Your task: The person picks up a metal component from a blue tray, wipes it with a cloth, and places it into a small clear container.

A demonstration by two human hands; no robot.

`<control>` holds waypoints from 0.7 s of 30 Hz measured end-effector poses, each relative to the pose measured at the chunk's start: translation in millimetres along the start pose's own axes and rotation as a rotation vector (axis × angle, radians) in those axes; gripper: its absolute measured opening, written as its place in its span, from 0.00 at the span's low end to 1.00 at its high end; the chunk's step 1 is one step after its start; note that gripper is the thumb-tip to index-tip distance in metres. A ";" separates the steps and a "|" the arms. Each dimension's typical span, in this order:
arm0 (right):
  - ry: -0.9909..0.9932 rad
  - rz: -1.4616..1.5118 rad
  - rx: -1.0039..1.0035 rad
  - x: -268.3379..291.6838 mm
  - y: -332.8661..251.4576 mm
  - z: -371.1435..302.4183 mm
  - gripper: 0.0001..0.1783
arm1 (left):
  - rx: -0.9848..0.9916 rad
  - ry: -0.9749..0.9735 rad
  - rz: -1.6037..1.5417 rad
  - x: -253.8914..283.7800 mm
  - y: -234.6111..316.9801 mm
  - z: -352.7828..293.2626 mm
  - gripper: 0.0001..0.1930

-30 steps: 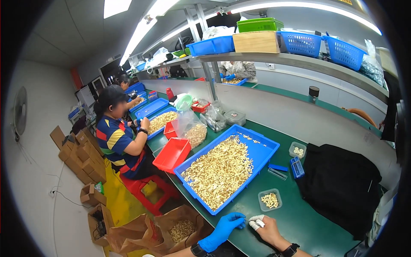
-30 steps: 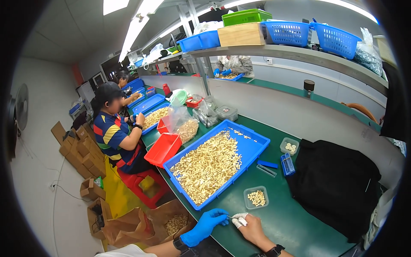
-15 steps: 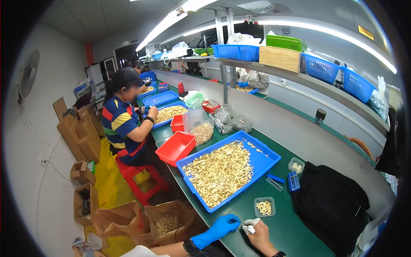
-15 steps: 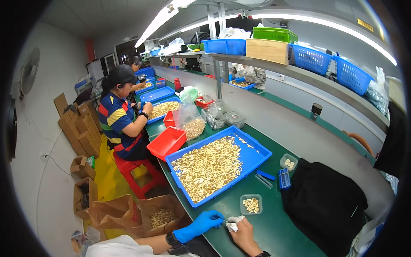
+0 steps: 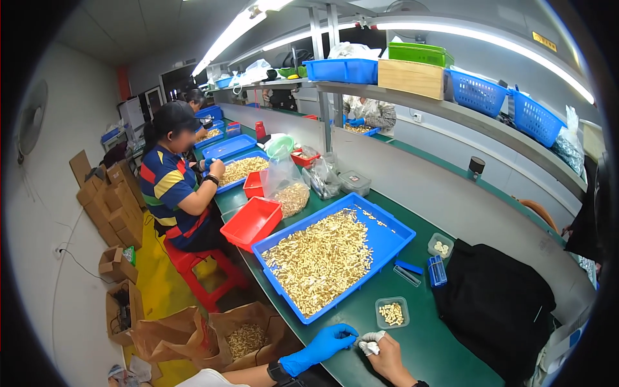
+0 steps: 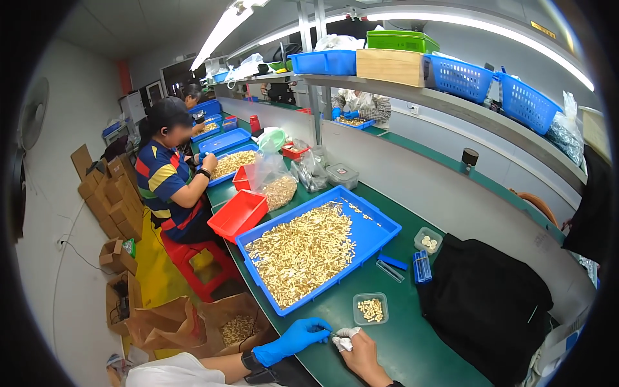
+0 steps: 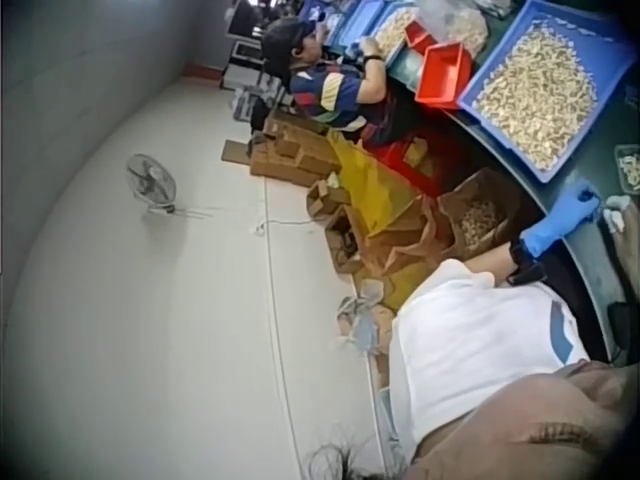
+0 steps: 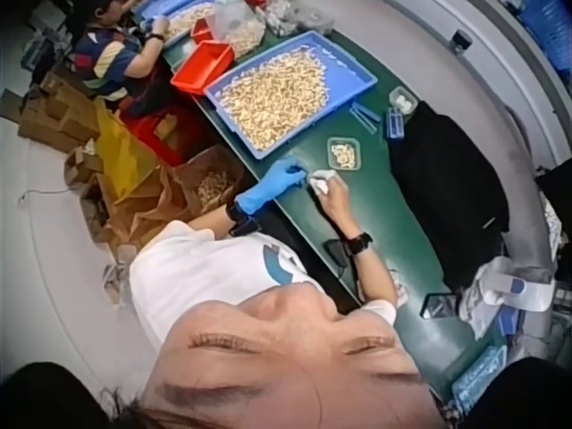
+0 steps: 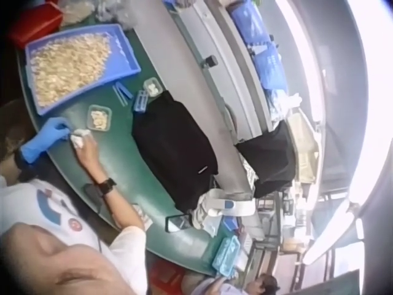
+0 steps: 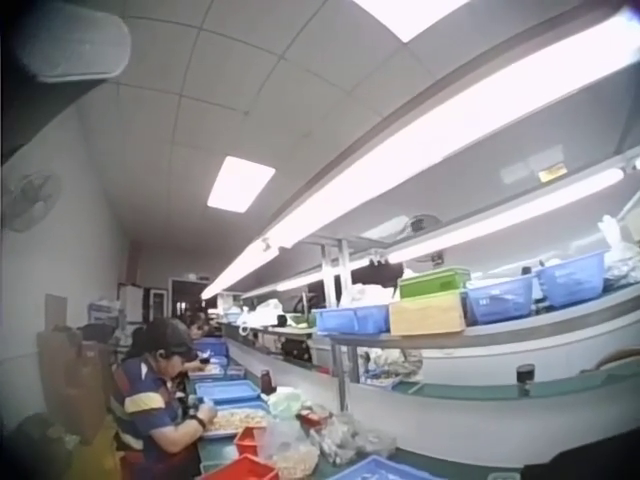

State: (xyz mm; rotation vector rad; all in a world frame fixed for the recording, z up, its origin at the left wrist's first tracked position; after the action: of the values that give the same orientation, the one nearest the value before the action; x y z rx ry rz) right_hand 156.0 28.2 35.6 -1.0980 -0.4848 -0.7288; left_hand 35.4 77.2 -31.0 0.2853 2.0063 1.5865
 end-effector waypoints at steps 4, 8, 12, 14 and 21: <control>0.075 -0.024 0.044 10.3 -12.9 -0.1 0.08 | 0.087 0.018 -0.064 4.9 -5.8 -2.2 0.09; 0.119 -0.070 0.084 15.1 -15.5 0.0 0.09 | 0.165 0.058 -0.281 -0.8 -12.8 -4.8 0.09; 0.134 -0.085 0.098 19.0 -18.5 4.4 0.09 | 0.165 0.063 -0.268 1.2 -16.2 -4.2 0.10; 0.141 -0.082 0.095 20.4 -19.6 2.5 0.08 | 0.140 0.060 -0.241 -0.5 -15.0 -4.3 0.10; -0.026 -0.025 0.015 1.3 -0.6 -6.2 0.06 | 0.041 0.027 -0.018 -1.7 -6.8 -3.0 0.10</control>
State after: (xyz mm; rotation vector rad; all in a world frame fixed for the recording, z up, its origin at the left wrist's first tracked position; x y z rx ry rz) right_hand 156.4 21.9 34.5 -1.0902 -0.5260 -0.7321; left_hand 36.3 72.0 -36.5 0.2619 2.0579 1.5472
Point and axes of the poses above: each hand's wrist, its own z-axis towards the middle knuckle, its own x-axis out of the back of the hand, y = z × x, the point moved 9 cm from there along z, towards the middle knuckle, and after that the axes turned 12 degrees about -z, right-handed, at the moved point
